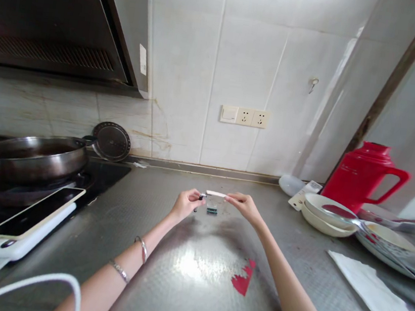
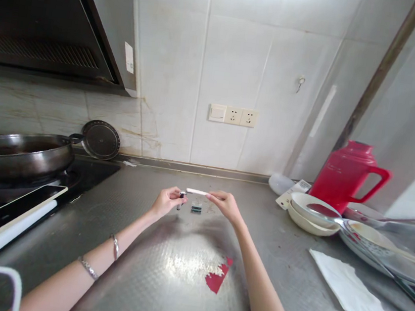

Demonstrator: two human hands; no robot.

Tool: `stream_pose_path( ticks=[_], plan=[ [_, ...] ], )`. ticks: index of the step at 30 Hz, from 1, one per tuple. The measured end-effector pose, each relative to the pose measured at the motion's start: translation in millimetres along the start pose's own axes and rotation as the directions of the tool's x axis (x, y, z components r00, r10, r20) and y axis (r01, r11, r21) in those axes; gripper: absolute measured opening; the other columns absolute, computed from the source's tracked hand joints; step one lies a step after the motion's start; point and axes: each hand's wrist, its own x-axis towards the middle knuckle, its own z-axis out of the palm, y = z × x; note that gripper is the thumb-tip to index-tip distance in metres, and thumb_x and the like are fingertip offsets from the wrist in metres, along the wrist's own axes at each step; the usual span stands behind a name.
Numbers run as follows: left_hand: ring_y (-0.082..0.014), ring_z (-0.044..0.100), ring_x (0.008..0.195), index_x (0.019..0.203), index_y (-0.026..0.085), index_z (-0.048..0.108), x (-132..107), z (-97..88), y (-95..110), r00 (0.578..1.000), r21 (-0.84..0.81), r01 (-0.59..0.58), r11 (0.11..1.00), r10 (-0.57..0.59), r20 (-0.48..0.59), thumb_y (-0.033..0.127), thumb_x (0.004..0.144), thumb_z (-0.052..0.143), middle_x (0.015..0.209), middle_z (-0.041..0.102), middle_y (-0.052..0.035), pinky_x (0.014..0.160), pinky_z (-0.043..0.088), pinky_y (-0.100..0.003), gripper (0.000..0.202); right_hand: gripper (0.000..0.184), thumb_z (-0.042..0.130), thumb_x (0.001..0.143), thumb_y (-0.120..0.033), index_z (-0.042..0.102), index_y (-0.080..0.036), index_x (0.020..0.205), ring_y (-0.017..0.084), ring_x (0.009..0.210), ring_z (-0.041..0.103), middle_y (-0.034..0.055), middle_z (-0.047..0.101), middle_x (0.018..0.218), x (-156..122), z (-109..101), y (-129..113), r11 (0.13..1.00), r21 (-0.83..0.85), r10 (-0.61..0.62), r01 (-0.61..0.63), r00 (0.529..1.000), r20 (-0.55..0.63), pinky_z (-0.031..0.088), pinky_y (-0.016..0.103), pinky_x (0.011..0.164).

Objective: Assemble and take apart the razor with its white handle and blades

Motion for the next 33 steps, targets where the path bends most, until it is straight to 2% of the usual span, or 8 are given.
stream_pose_path(
  ticks=[3,9,15,20,25,30,33],
  plan=[
    [-0.0146,0.062,0.058,0.068,0.015,0.058,0.1,0.4,-0.2,1.000,-0.007,-0.002,1.000,0.002,0.000,0.026,0.060,0.072,0.065,0.069,-0.0029,0.053,0.043,-0.022,0.019,0.040,0.054,0.077,-0.053,0.073,-0.018,0.083,0.016,0.067,0.055,0.0044,0.064,0.072,0.7,0.0,-2.6,0.999,0.015,-0.045,0.045,0.998,0.035,0.039,0.025,0.060],
    [-0.0161,0.064,0.062,0.069,0.016,0.059,-0.7,-0.5,-1.9,1.000,0.006,0.013,1.000,-0.013,-0.006,0.027,0.059,0.073,0.066,0.069,-0.0025,0.059,0.045,-0.024,0.020,0.042,0.055,0.076,-0.054,0.073,-0.016,0.083,0.015,0.065,0.054,0.0041,0.064,0.071,-0.3,-0.5,-3.0,1.000,0.015,-0.005,0.005,1.000,0.022,0.039,0.025,0.059],
    [-0.0170,0.065,0.064,0.069,0.016,0.059,-0.9,0.9,-1.2,1.000,-0.015,0.012,1.000,-0.012,0.006,0.027,0.059,0.073,0.067,0.070,-0.0033,0.060,0.046,-0.025,0.020,0.041,0.055,0.076,-0.053,0.073,-0.017,0.083,0.016,0.068,0.055,0.0055,0.065,0.075,0.0,-0.4,-3.5,0.999,0.034,-0.039,0.037,0.998,0.054,0.040,0.026,0.061],
    [-0.0184,0.066,0.066,0.071,0.015,0.059,-0.7,1.3,-1.7,0.999,-0.030,0.035,0.999,-0.035,-0.003,0.029,0.058,0.074,0.068,0.070,-0.0045,0.061,0.047,-0.026,0.024,0.042,0.055,0.075,-0.054,0.073,-0.016,0.084,0.017,0.068,0.055,0.0054,0.066,0.075,-0.3,-1.8,0.7,1.000,0.025,0.000,0.000,1.000,0.012,0.040,0.026,0.060],
    [-0.0168,0.065,0.065,0.068,0.016,0.060,-0.6,1.6,-2.3,1.000,-0.025,0.018,1.000,-0.018,0.003,0.028,0.057,0.075,0.068,0.070,-0.0033,0.062,0.046,-0.025,0.023,0.040,0.054,0.077,-0.052,0.073,-0.018,0.085,0.017,0.068,0.056,0.0053,0.066,0.075,0.5,1.1,-4.8,0.999,0.012,-0.047,0.047,0.998,0.031,0.041,0.026,0.062],
    [-0.0176,0.065,0.066,0.069,0.015,0.060,-0.9,2.3,-1.7,1.000,-0.024,0.021,0.999,-0.021,0.020,0.028,0.060,0.073,0.070,0.071,-0.0045,0.061,0.046,-0.025,0.021,0.040,0.056,0.076,-0.052,0.073,-0.017,0.084,0.018,0.069,0.057,0.0062,0.067,0.077,-2.2,-3.0,1.8,1.000,-0.002,0.024,-0.024,1.000,-0.005,0.040,0.026,0.061],
    [-0.0172,0.065,0.065,0.069,0.015,0.060,-0.7,2.1,-2.3,1.000,-0.015,0.023,1.000,-0.023,0.014,0.026,0.059,0.074,0.069,0.070,-0.0044,0.061,0.046,-0.025,0.020,0.040,0.056,0.076,-0.052,0.073,-0.017,0.084,0.018,0.070,0.057,0.0059,0.067,0.075,-2.2,-4.2,-4.1,1.000,-0.005,0.003,-0.003,1.000,-0.015,0.040,0.026,0.061]
  ],
)
